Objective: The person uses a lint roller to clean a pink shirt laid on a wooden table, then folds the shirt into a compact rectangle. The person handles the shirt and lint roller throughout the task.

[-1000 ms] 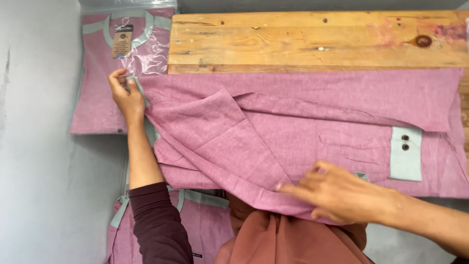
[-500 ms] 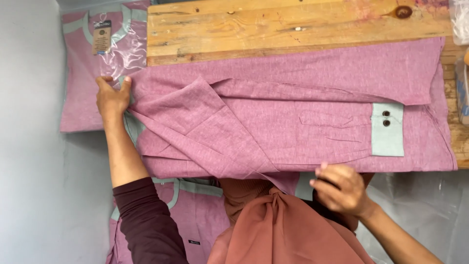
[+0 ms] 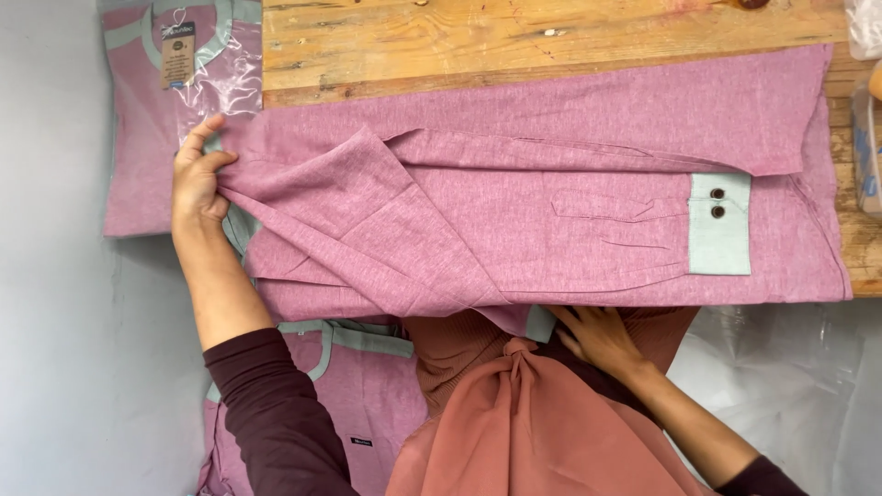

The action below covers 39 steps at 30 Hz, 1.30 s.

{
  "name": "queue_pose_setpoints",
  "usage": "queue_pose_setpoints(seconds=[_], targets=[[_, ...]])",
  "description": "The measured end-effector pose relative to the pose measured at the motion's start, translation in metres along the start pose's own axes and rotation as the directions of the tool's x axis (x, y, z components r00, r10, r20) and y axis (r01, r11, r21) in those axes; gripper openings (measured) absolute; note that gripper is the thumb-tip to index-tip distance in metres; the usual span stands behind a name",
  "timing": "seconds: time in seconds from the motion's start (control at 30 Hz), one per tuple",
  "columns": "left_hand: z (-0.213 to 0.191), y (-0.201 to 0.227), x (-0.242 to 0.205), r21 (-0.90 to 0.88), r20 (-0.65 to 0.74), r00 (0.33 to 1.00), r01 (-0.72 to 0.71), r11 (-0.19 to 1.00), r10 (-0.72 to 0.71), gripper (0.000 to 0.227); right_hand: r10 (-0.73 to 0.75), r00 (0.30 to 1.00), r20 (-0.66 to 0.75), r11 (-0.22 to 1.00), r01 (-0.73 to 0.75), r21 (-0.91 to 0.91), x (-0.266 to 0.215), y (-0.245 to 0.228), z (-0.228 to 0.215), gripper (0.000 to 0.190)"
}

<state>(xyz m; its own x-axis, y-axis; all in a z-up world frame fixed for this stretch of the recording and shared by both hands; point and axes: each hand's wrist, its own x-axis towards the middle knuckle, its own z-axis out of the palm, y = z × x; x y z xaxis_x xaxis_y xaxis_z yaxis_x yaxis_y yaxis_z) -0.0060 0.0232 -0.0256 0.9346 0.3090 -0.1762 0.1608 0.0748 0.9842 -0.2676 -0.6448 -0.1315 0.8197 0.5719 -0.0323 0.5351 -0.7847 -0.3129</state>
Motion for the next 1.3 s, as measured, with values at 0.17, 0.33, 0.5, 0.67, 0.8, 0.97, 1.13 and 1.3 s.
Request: queue_pose_setpoints(seconds=[0.17,0.33,0.5,0.67,0.8,0.97,1.13,1.3], targets=[[0.045,0.061,-0.043,0.034,0.058,0.978,-0.203,0.979,0.201,0.088,0.128,0.987,-0.101,0.983,-0.140,-0.122,0.012,-0.014,0.025,0.054],[0.053,0.061,-0.027,0.072,0.036,0.915,-0.403,0.912,0.402,0.091,0.187,0.970,-0.154,0.981,-0.193,-0.028,0.008,-0.008,0.040,0.056],[0.068,0.072,-0.023,0.626,-0.057,0.994,0.111,0.772,-0.097,0.062,0.102,0.977,-0.188,0.923,-0.022,0.383,-0.018,0.001,-0.010,0.057],[0.059,0.076,-0.036,0.609,-0.069,0.998,0.052,0.791,-0.012,0.054,-0.056,0.987,-0.149,0.511,0.157,0.845,-0.020,-0.027,-0.197,0.032],[0.074,0.096,-0.061,0.908,0.140,0.931,-0.257,0.331,0.337,0.027,0.214,0.876,-0.431,0.247,0.379,0.892,-0.061,0.018,-0.208,0.031],[0.132,0.164,-0.124,0.612,0.670,0.741,-0.589,0.529,0.050,0.062,-0.436,0.848,-0.302,0.177,0.410,0.895,0.058,-0.059,-0.307,0.051],[0.141,0.175,-0.147,0.523,0.793,0.595,-0.552,0.649,-0.133,0.071,-0.882,0.399,-0.252,-0.123,0.322,0.939,0.117,-0.102,-0.316,0.059],[0.166,0.168,-0.166,0.616,0.779,0.593,-0.665,0.423,-0.202,0.049,-0.722,0.544,-0.427,-0.268,0.349,0.898,0.129,-0.111,-0.310,0.039]])
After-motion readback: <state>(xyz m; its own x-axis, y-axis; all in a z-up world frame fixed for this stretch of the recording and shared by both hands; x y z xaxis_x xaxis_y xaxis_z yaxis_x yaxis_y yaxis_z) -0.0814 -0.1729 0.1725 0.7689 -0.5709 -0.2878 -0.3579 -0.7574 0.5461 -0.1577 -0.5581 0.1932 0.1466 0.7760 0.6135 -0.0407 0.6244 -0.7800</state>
